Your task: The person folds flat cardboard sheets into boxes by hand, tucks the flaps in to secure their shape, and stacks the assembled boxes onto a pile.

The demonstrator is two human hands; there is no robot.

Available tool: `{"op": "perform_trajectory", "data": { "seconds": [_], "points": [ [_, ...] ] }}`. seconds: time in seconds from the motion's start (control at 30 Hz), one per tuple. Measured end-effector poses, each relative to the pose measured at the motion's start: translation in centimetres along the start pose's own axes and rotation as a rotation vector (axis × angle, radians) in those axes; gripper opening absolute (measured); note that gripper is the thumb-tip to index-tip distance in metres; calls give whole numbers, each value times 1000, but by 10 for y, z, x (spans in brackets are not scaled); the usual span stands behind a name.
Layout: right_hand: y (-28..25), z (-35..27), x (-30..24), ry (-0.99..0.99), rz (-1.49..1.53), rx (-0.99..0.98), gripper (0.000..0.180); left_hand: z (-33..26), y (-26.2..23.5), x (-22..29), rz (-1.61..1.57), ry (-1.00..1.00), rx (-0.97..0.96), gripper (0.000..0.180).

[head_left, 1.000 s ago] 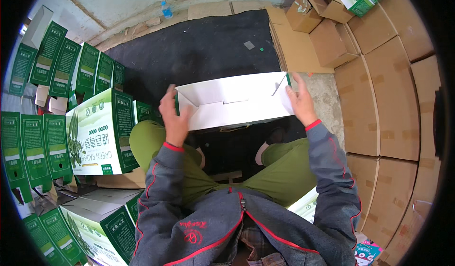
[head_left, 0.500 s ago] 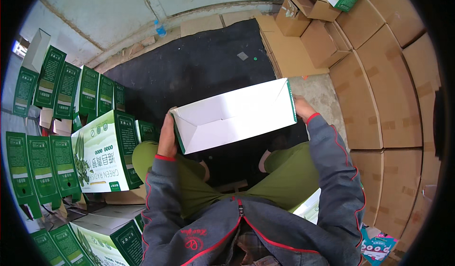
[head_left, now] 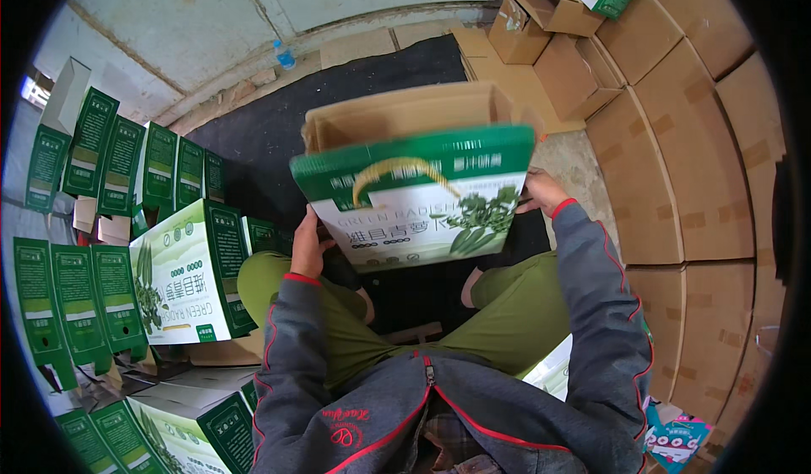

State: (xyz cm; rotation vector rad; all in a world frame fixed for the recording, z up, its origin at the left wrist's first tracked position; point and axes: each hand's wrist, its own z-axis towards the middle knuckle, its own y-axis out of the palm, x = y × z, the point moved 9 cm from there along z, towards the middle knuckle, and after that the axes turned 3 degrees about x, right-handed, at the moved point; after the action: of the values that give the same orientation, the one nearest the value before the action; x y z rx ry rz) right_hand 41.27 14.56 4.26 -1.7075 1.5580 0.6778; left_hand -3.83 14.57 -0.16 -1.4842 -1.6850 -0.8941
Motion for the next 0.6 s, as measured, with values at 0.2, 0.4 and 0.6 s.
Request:
{"op": "perform_trajectory", "data": {
  "seconds": [0.2, 0.4, 0.6],
  "points": [
    [4, 19, 37, 44, -59, -93, 38, -7, 2, 0, -21, 4, -30, 41],
    [6, 26, 39, -23, -5, -70, 34, -5, 1, 2, 9, -9, 16, 42],
    [3, 28, 39, 30, -109, 13, 35, -1, 5, -15, 183, -99, -11, 49]
  ]
}}
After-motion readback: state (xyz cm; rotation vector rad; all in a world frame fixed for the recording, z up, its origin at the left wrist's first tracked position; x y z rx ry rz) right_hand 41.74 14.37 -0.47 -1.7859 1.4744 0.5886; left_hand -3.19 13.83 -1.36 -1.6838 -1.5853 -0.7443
